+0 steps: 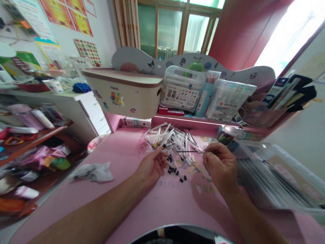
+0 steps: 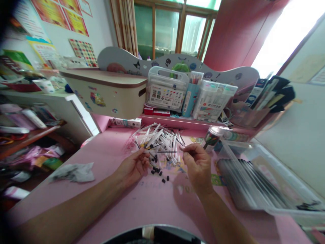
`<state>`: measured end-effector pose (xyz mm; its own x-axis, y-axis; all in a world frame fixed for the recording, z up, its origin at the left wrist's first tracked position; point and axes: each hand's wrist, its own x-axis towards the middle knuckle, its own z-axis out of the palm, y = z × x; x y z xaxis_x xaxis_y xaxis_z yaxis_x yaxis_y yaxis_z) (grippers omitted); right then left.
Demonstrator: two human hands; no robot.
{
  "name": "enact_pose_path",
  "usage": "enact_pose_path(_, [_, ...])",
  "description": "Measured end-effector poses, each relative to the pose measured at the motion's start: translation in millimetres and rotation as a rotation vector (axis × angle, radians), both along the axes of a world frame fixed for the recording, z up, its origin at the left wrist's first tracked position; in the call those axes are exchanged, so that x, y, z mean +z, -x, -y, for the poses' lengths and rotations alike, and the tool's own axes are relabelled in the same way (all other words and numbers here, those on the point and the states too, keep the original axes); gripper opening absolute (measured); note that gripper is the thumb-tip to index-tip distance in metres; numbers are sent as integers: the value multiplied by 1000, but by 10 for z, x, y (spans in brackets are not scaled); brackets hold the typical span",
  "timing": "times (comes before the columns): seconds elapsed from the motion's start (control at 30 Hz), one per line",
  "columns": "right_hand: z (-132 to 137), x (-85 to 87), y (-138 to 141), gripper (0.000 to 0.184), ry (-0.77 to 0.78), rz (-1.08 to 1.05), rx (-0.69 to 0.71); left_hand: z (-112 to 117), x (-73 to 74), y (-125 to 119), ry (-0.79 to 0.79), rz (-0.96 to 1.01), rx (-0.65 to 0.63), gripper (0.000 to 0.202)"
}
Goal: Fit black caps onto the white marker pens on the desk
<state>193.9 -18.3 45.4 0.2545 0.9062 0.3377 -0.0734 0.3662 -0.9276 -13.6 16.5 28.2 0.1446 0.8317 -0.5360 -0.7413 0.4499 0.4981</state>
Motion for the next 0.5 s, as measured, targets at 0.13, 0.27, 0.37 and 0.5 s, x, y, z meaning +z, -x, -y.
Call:
enact_pose_path(0.13, [-4,-9,7,4,5,-8,-18,-9,-4,-1,7,25,6,27])
enact_pose_path(0.27, [-14,-12,25,4,25,12,-20,-3,11,4,8,19,-21,27])
enact_pose_path(0.37, [-10,2,37,4,14,15,-4,3,30,9,16,4,-42,29])
enact_pose_path(0.5, [-6,19,48,5,-14,14,18,-3,21,6,21,-14,-31,29])
